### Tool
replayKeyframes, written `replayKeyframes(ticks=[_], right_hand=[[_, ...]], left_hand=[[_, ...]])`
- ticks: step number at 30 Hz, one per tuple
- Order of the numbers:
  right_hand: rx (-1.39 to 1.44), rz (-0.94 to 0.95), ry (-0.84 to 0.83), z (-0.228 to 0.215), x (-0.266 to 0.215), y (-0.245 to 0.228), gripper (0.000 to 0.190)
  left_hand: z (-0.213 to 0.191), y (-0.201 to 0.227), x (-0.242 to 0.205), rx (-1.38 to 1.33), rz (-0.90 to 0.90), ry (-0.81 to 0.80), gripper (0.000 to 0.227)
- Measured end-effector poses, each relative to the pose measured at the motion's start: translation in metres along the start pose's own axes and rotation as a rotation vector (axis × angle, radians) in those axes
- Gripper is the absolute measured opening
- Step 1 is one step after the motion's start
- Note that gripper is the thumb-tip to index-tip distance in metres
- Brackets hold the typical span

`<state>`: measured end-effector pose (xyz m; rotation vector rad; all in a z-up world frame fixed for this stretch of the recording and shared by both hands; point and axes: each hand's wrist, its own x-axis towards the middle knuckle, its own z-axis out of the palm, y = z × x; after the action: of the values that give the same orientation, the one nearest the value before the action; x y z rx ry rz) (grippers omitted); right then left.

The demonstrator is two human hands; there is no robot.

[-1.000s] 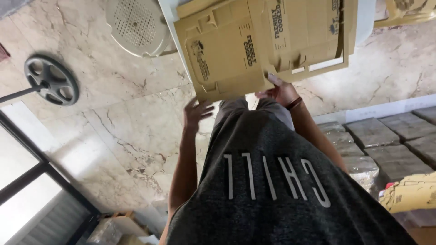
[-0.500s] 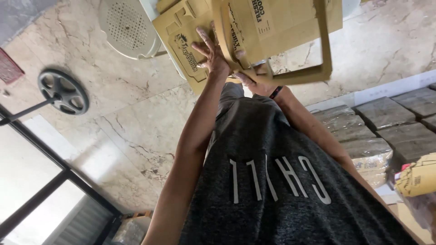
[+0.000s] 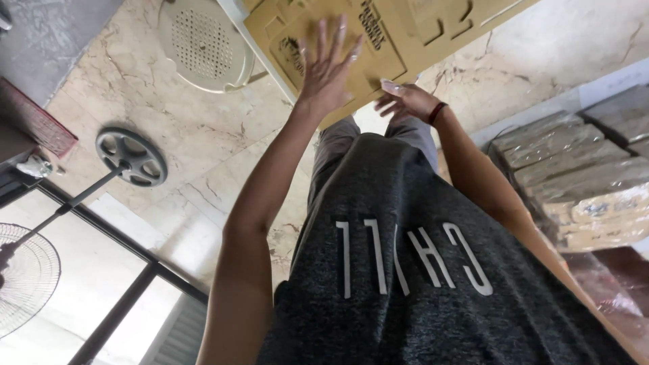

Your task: The person uses a knife to cut flat cardboard pieces on a white table. They repeatedly position the cardboard, cut along the edges, and stack the cut pieces.

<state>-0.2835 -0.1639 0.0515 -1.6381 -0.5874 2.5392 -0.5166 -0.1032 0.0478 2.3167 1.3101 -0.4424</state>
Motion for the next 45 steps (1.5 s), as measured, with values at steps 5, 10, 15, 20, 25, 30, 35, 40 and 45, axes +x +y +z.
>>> replayKeyframes(ticks=[5,10,15,20,25,30,35,40,45], right_hand=[[-0.997,-0.059,0.229,0.044,0.105,0.063,0.049],[-0.012,-0.256,0.51,0.061,0.069,0.072,0.046],[-0.009,-0.26,0.594,0.061,0.087,0.09,0.049],[-0.131,-0.532,0.774,0.07,0.105,0.106,0.076],[-0.084,-0.558,0.829,0.097,0.07,0.08,0.072],[0.057,-0.498,0.792,0.109,0.038,0.069,0.07],[0.01,-0.746,0.659,0.094,0.05,0.076,0.056],[0.132,-0.65,0.681,0.115,-0.002,-0.001,0.041],[0.139,-0.387,0.727,0.13,0.002,-0.003,0.056]], left_hand=[[-0.035,0.021,0.014,0.086,0.061,-0.283,0.112],[-0.058,0.043,0.005,0.141,0.041,-0.405,0.101],[-0.028,0.046,0.012,0.266,0.034,-0.377,0.098],[-0.016,0.048,0.01,0.384,-0.015,-0.267,0.106],[-0.017,0.045,0.008,0.448,-0.002,-0.252,0.11],[-0.03,0.047,0.004,0.27,-0.008,-0.29,0.09],[-0.076,0.033,0.006,-0.134,-0.001,-0.414,0.096],[-0.09,0.012,-0.055,-0.35,0.087,-0.197,0.085],[-0.077,0.029,-0.107,-0.378,-0.039,-0.218,0.098]])
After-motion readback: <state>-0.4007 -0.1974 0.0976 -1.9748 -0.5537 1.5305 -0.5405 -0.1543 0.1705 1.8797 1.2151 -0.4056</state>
